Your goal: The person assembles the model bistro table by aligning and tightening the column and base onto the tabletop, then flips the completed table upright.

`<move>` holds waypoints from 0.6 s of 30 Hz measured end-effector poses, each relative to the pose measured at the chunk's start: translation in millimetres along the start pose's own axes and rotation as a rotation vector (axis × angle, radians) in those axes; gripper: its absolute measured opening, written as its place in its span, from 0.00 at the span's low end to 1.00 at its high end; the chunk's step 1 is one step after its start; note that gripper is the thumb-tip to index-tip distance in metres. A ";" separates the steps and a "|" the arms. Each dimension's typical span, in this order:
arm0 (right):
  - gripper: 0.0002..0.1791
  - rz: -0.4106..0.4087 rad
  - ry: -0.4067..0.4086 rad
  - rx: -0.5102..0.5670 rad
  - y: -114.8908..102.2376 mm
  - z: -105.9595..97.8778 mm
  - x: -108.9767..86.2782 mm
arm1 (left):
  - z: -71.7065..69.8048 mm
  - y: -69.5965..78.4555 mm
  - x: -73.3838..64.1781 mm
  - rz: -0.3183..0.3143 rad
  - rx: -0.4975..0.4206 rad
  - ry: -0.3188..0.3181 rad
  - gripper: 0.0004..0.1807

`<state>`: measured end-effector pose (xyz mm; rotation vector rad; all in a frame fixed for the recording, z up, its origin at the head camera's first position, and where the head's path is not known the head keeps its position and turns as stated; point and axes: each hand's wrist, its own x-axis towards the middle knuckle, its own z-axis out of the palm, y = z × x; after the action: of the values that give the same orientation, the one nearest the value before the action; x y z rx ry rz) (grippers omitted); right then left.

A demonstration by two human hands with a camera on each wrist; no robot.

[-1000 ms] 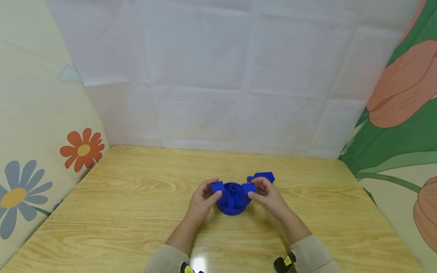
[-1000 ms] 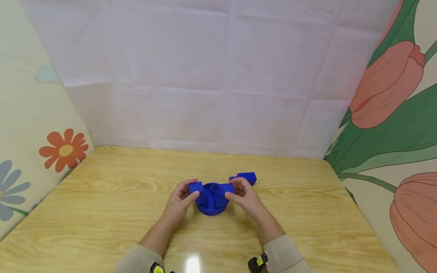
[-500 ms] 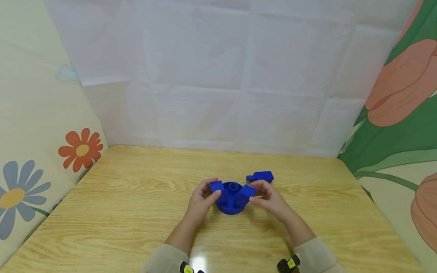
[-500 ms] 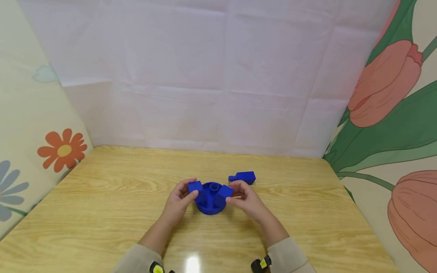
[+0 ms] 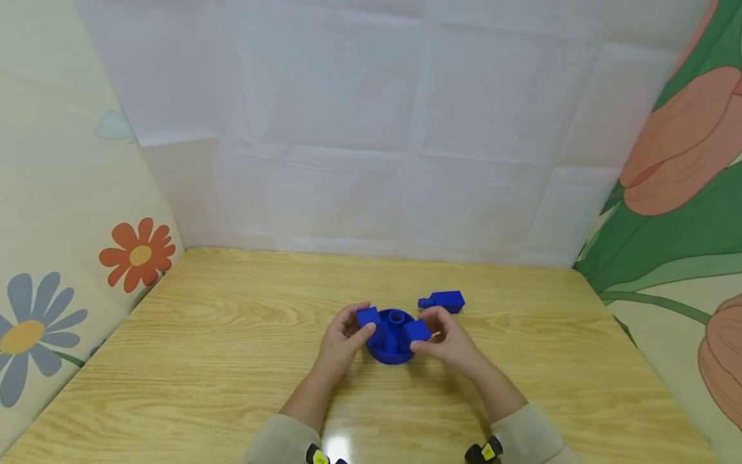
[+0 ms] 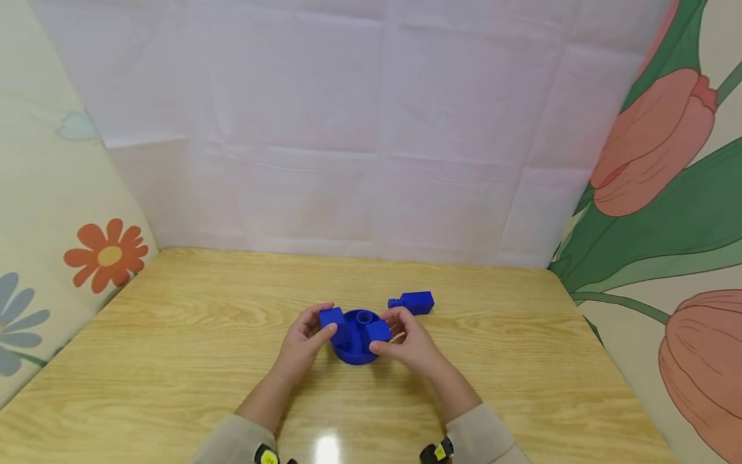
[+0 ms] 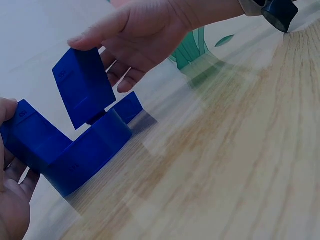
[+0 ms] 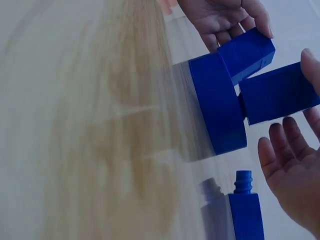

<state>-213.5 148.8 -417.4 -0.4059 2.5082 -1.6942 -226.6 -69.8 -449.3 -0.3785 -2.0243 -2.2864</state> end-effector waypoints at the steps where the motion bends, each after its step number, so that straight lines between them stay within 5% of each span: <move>1: 0.26 0.007 0.011 -0.007 -0.1 1.8 0.5 | 0.1 0.1 -0.1 0.000 0.001 0.000 0.25; 11: 0.18 -0.145 -0.074 0.133 2.0 -2.7 -3.7 | 0.5 0.7 -0.6 -0.015 0.012 0.003 0.25; 18: 0.18 -0.139 -0.143 0.129 0.6 -8.2 -3.7 | 0.2 0.4 0.3 -0.013 0.012 0.009 0.24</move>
<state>-211.9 157.4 -415.1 -0.6776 2.3038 -1.7927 -226.7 -69.6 -448.8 -0.3543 -2.0419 -2.2782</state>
